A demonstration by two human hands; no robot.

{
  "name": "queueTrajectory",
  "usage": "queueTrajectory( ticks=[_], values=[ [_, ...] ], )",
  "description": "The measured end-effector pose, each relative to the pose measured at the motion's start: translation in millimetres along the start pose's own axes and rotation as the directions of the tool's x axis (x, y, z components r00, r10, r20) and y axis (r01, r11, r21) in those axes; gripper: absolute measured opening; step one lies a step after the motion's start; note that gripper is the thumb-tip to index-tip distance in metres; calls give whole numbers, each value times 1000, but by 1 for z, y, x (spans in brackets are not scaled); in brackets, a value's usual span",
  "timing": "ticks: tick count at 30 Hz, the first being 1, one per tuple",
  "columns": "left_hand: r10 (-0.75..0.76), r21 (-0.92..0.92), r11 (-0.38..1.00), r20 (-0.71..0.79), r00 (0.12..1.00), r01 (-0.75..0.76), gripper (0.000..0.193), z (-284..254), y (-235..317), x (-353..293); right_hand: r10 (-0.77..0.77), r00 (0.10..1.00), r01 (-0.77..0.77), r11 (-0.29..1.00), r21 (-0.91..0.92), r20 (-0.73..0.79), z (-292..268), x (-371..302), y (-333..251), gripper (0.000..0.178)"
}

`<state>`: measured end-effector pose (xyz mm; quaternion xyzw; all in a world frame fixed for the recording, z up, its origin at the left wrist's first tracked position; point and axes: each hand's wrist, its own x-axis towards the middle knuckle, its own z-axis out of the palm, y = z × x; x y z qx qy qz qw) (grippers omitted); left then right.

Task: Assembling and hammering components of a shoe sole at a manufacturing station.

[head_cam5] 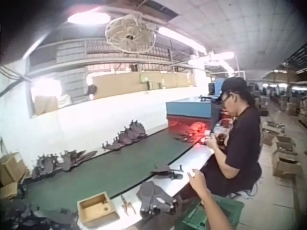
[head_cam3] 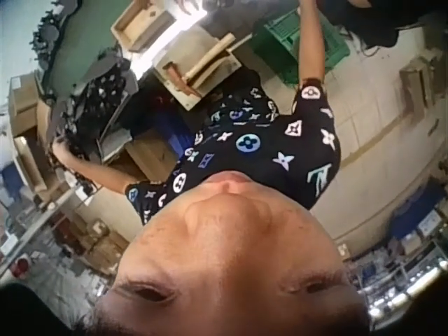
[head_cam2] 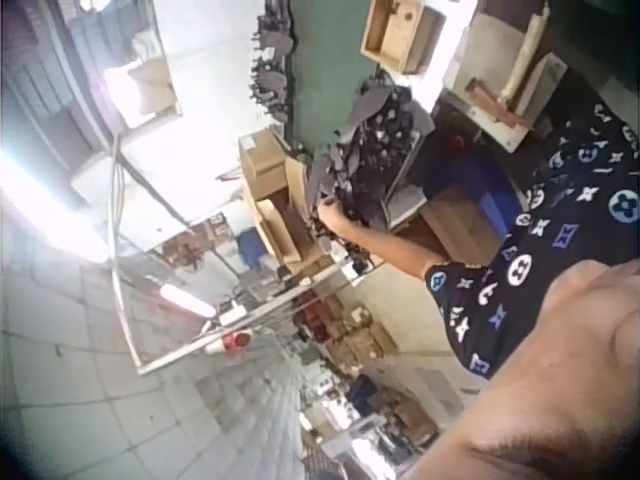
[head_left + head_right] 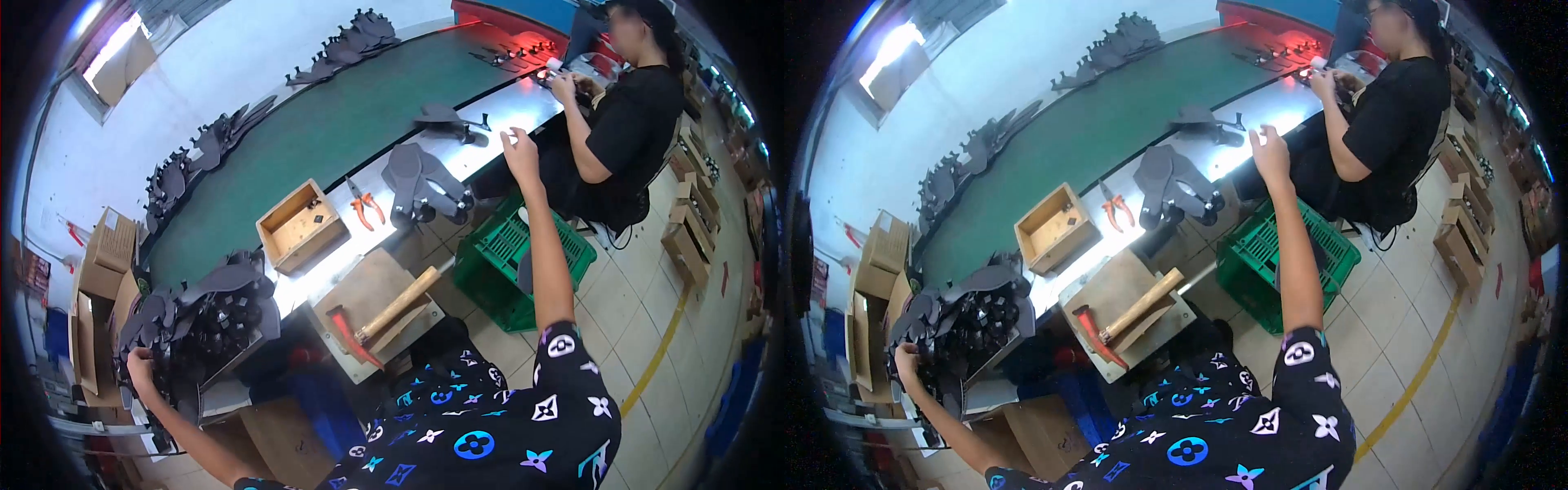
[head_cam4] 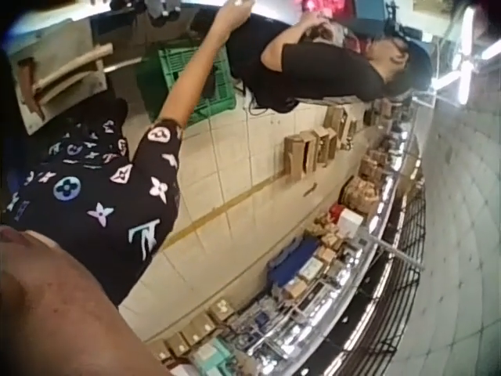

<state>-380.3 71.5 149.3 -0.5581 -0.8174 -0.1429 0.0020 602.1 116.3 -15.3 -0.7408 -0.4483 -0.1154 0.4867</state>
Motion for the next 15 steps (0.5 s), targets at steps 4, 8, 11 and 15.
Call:
queueTrajectory(
  ticks=[4,8,11,15],
  values=[
    [168,220,967,-181,969,-127,20,39,60,-13,-185,976,161,969,-188,-115,52,73,103,58],
    [234,222,963,-395,888,-155,30,12,170,-128,47,976,-55,998,33,211,83,90,19,41],
    [410,300,908,-485,773,-293,42,-7,255,-188,205,793,-609,270,746,573,78,47,-125,22],
    [653,-44,672,-436,619,-740,93,34,375,-224,-94,661,-748,-167,643,745,-31,-76,-282,19]
  ],
)
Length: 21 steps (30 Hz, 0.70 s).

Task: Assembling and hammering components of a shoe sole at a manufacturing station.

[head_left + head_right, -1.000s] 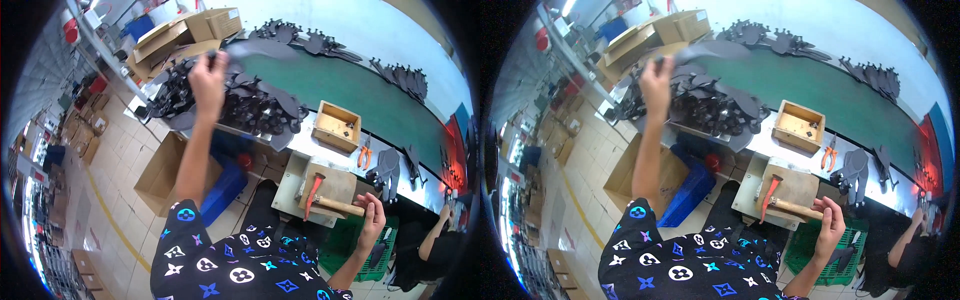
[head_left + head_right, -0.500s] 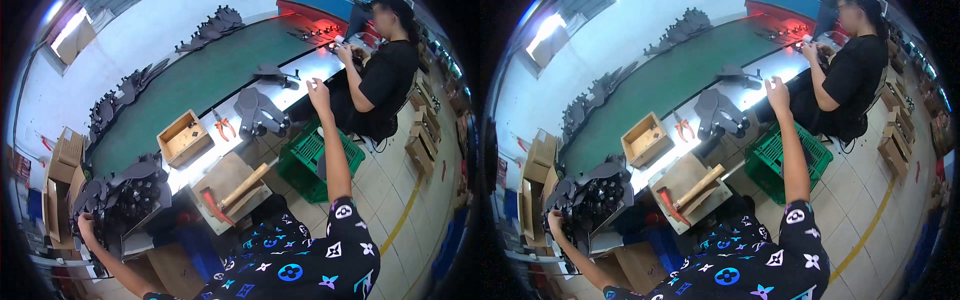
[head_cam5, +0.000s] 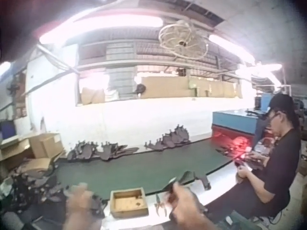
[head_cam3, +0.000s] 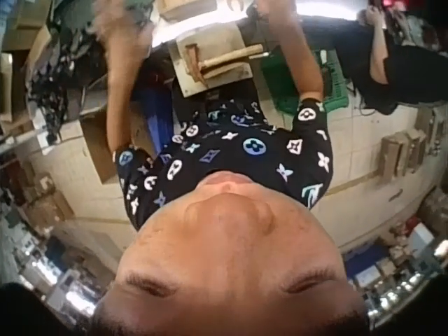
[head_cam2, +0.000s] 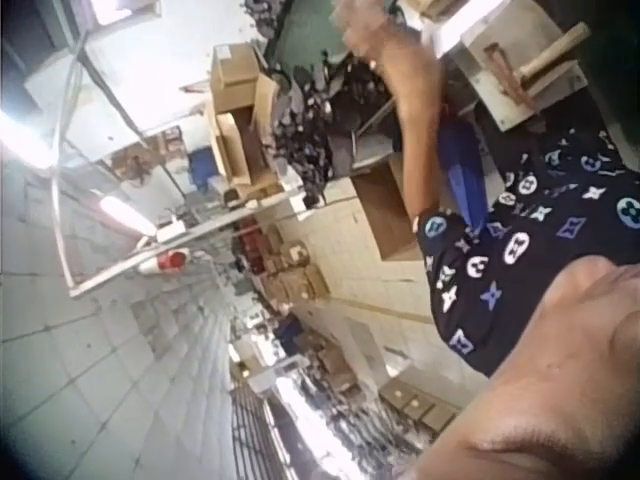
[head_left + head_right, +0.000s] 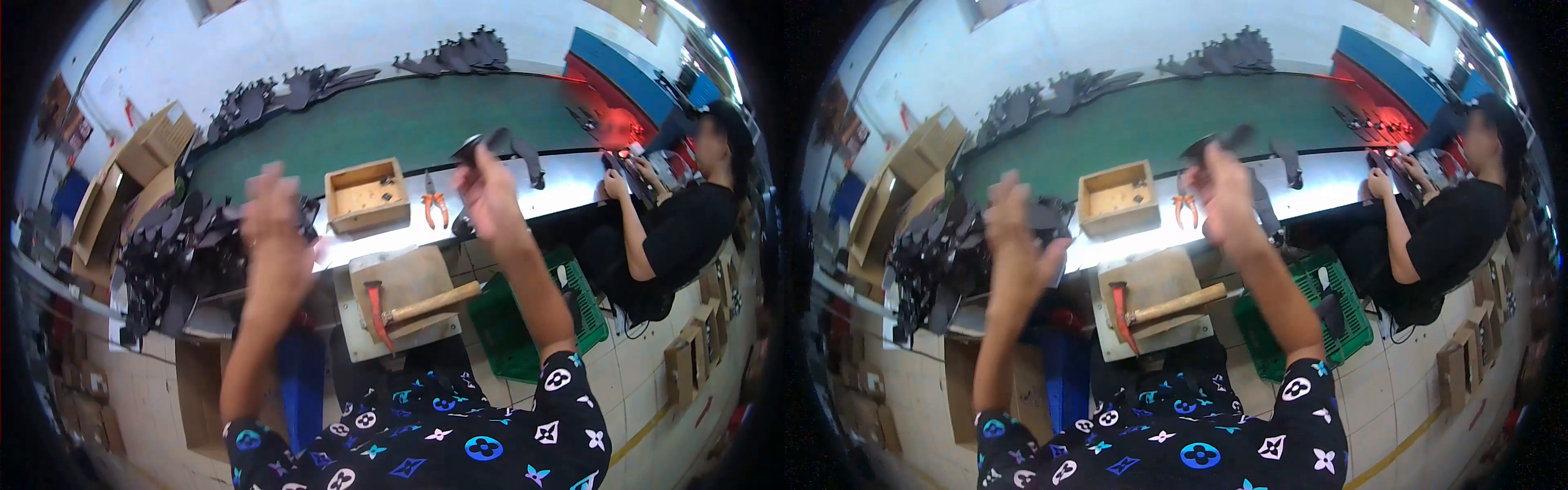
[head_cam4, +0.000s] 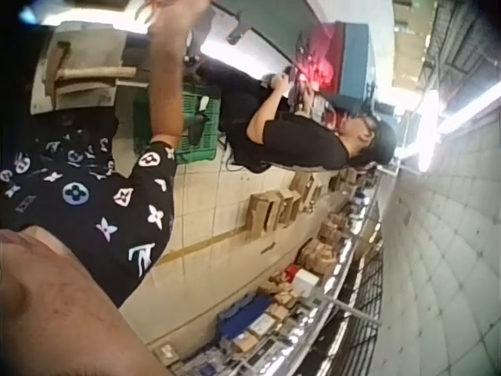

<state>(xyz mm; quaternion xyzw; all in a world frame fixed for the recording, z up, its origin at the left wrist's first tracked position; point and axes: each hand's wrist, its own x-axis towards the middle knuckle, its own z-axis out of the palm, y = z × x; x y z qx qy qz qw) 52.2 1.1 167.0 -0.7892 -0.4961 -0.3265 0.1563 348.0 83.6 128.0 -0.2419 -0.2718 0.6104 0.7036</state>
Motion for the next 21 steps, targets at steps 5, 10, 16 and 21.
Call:
queueTrajectory(
  ticks=[5,10,16,21],
  values=[
    [187,-73,967,-452,872,-245,36,56,22,-40,461,667,-255,879,-402,585,36,-121,24,49],
    [-545,-786,502,37,838,361,31,34,51,-66,-60,774,582,-324,-746,630,-88,-132,76,56],
    [-506,-706,346,415,756,619,52,116,71,-85,-177,951,181,-340,-923,252,-191,-181,62,51],
    [-390,-217,878,192,901,426,66,153,70,-82,-133,934,-259,389,-884,-332,-249,-271,69,52]
  ],
)
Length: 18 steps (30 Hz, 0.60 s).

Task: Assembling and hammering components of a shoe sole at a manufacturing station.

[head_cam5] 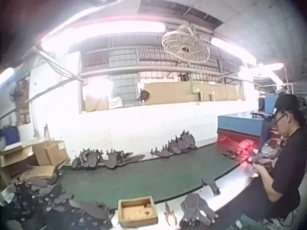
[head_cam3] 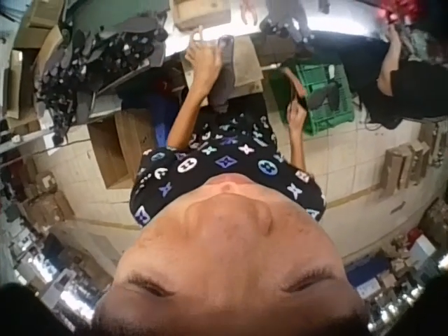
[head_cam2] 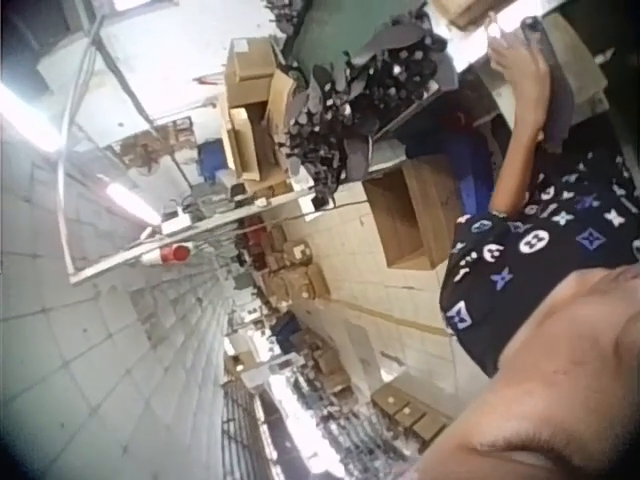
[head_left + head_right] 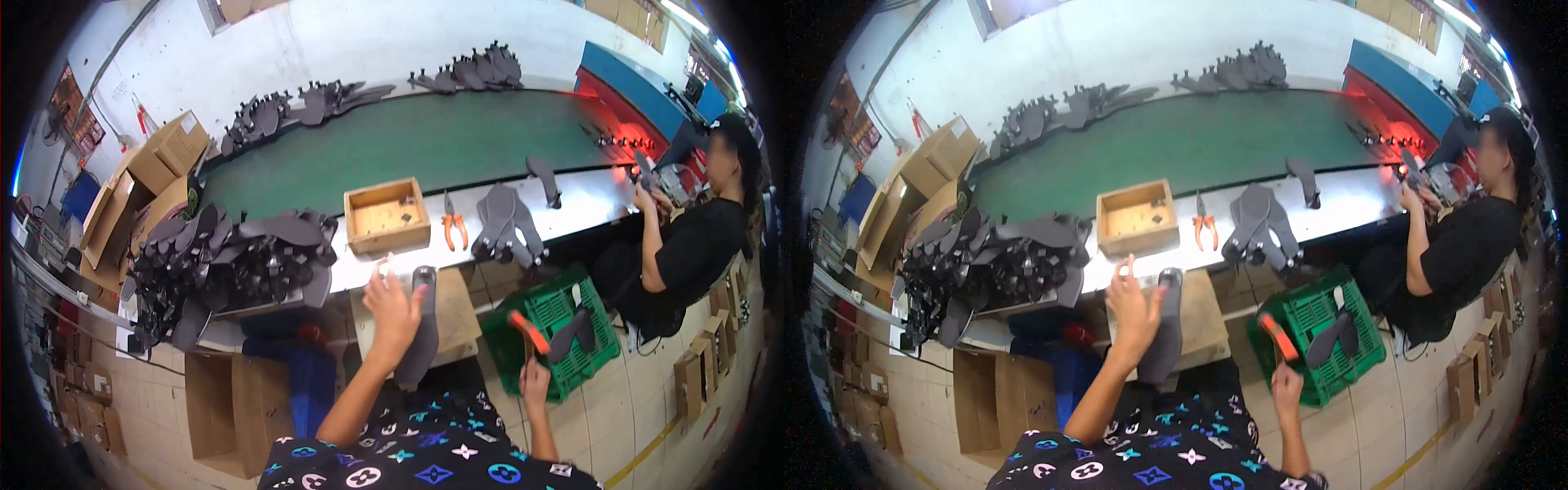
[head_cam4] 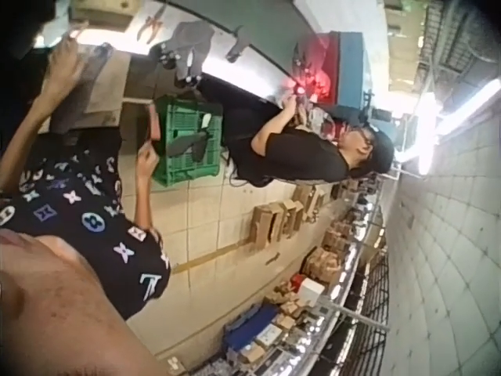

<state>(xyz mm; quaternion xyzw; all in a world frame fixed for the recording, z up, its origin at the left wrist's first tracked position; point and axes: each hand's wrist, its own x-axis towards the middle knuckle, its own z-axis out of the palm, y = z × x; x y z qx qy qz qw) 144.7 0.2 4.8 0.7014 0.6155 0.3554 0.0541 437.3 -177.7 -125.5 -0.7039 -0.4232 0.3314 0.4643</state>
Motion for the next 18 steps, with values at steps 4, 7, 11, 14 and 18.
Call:
queueTrajectory(
  ticks=[4,7,11,14,18],
  values=[
    [148,-98,983,-74,986,-155,41,8,-33,109,185,974,-162,973,166,-134,2,-30,-61,30],
    [165,-35,986,63,984,-163,24,41,-52,168,-59,979,48,997,-59,-197,10,-11,-38,25],
    [62,-80,996,290,955,-40,16,74,-72,203,0,1000,-3,995,-97,-26,8,6,-66,26],
    [167,-116,984,342,925,-135,15,83,-68,209,-268,961,275,952,134,-68,24,12,-78,22],
    [342,-214,931,237,909,-295,17,90,-73,211,-98,960,-42,874,484,261,28,30,-136,22]
  ],
)
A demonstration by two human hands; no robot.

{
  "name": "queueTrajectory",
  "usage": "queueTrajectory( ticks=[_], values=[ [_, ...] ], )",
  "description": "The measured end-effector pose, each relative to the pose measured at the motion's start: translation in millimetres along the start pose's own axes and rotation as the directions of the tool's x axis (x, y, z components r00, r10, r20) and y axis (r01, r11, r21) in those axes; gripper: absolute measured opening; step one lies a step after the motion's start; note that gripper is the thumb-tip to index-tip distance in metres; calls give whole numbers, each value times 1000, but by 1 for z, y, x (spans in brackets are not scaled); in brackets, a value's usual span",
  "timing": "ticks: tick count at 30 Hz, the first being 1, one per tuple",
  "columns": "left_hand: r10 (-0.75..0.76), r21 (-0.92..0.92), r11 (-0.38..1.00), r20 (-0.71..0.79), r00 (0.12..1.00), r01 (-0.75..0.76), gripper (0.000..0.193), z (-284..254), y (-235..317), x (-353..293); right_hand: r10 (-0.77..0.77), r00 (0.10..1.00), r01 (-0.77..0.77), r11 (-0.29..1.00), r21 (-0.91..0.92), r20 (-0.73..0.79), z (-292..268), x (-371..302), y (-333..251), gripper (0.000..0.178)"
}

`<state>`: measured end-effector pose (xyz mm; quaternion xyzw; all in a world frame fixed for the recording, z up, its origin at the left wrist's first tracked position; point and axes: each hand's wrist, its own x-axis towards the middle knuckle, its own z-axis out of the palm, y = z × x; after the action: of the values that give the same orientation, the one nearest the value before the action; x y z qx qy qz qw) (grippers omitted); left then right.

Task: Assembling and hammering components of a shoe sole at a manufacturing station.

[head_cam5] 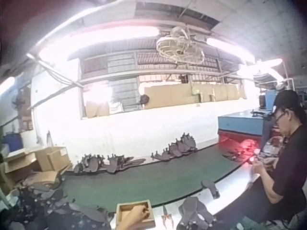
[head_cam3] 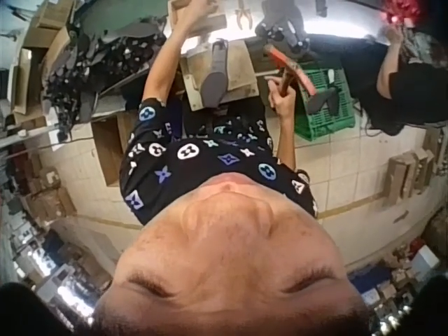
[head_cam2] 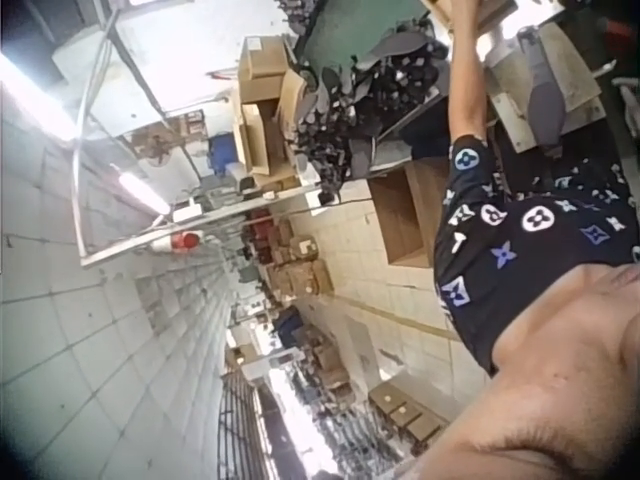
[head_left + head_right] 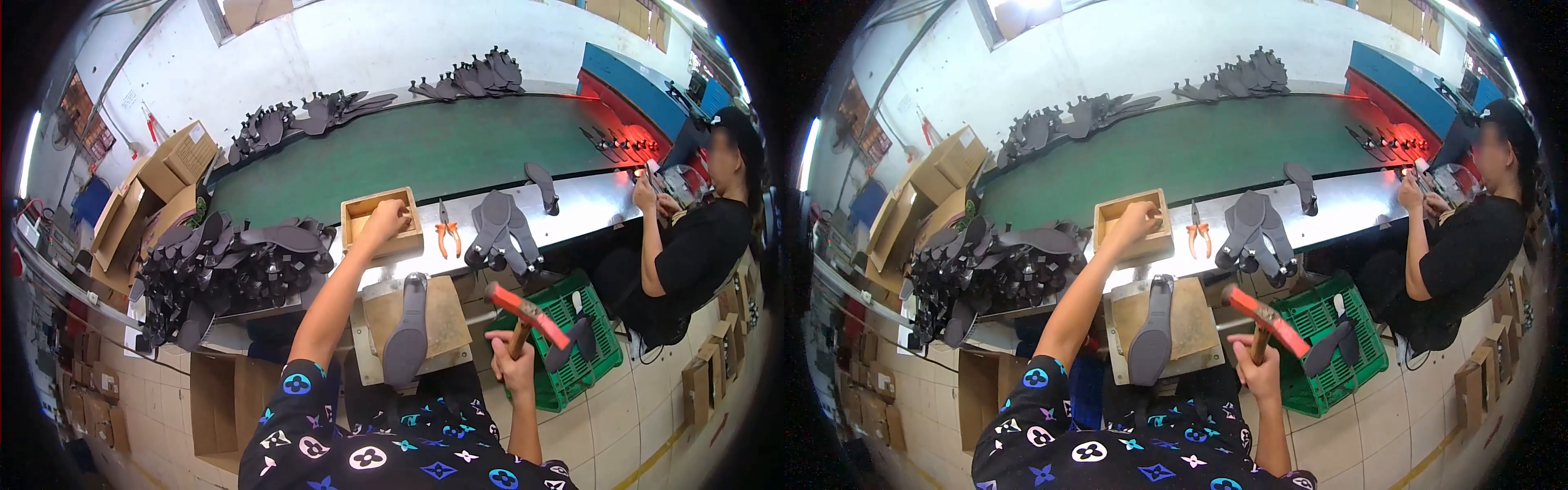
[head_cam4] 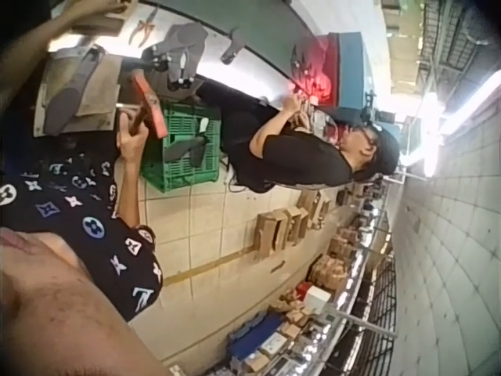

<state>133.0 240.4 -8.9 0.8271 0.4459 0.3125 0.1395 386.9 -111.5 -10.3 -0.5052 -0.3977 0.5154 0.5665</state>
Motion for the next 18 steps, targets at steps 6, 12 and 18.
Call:
queueTrajectory(
  ticks=[6,12,18],
  values=[
    [-155,-197,970,-67,986,140,16,-29,29,-24,-243,969,245,969,-27,51,26,39,-36,31],
    [-183,-627,777,-319,930,-62,8,-74,179,-123,-162,969,153,986,59,187,54,66,-87,49],
    [-171,-589,792,-467,868,-161,13,-60,196,-175,-108,970,114,993,-16,217,106,63,-94,25]
  ],
)
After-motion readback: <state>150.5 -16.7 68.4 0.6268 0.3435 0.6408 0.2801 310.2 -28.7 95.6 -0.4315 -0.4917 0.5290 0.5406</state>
